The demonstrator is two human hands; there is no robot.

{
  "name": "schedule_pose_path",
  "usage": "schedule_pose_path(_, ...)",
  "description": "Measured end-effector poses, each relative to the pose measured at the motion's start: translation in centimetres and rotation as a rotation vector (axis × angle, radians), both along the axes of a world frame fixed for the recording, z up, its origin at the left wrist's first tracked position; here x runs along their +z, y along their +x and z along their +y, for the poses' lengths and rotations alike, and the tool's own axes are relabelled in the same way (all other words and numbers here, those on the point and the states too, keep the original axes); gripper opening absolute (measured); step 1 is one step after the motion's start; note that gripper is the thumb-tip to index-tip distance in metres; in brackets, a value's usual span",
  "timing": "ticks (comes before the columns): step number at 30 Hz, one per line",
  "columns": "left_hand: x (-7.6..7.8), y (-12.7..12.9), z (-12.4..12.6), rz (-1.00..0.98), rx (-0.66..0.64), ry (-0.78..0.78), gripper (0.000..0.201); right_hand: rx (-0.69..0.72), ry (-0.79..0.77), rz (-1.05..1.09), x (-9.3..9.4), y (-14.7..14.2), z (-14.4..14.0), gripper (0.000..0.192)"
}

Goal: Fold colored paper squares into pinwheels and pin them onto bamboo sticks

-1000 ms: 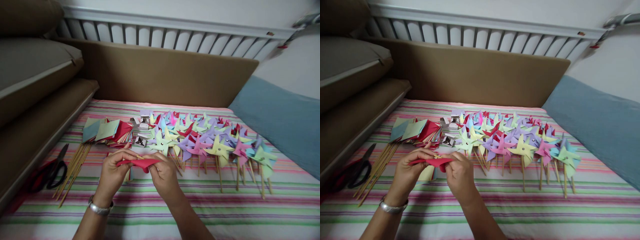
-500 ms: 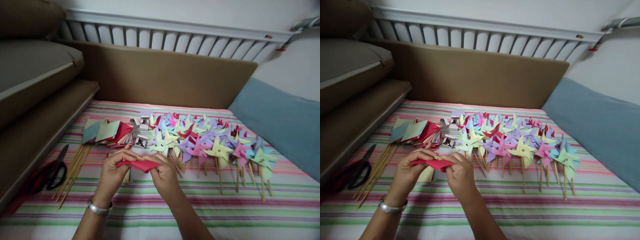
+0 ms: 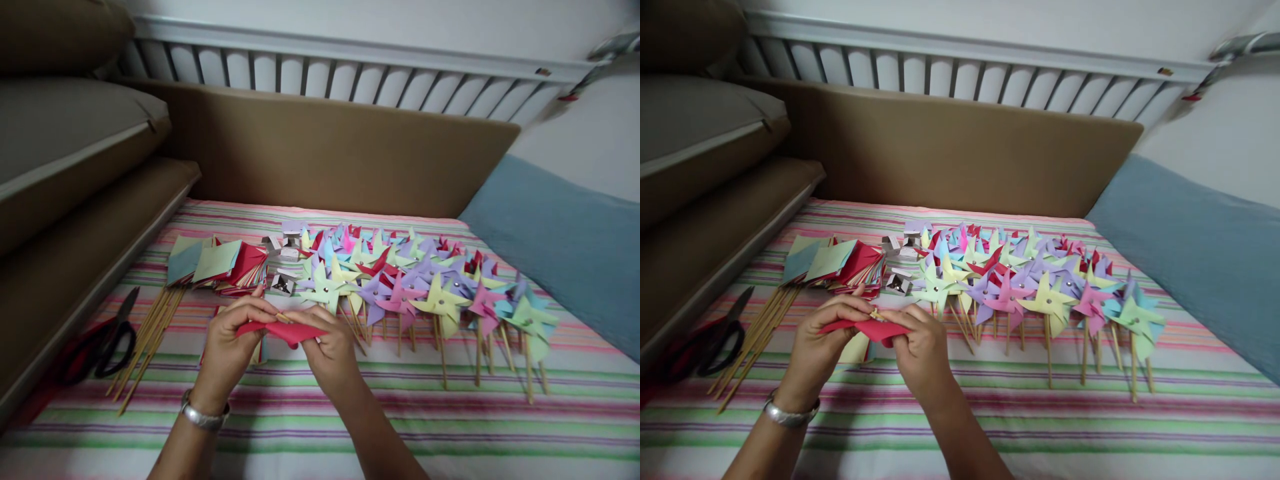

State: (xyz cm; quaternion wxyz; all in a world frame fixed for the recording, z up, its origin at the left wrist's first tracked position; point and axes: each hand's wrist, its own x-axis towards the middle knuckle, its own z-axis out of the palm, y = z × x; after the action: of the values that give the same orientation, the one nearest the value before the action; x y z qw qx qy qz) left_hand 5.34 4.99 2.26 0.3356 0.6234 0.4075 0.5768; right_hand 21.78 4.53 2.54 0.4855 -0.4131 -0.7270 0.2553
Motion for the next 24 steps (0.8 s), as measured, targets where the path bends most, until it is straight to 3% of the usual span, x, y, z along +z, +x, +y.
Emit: schedule_pose_path(24, -0.2, 0.22, 0.23, -0.008, -0.018, 0.039, 0.015, -0.005, -0.023, -0.006, -0.14, -0.25, -0.3, 0.039)
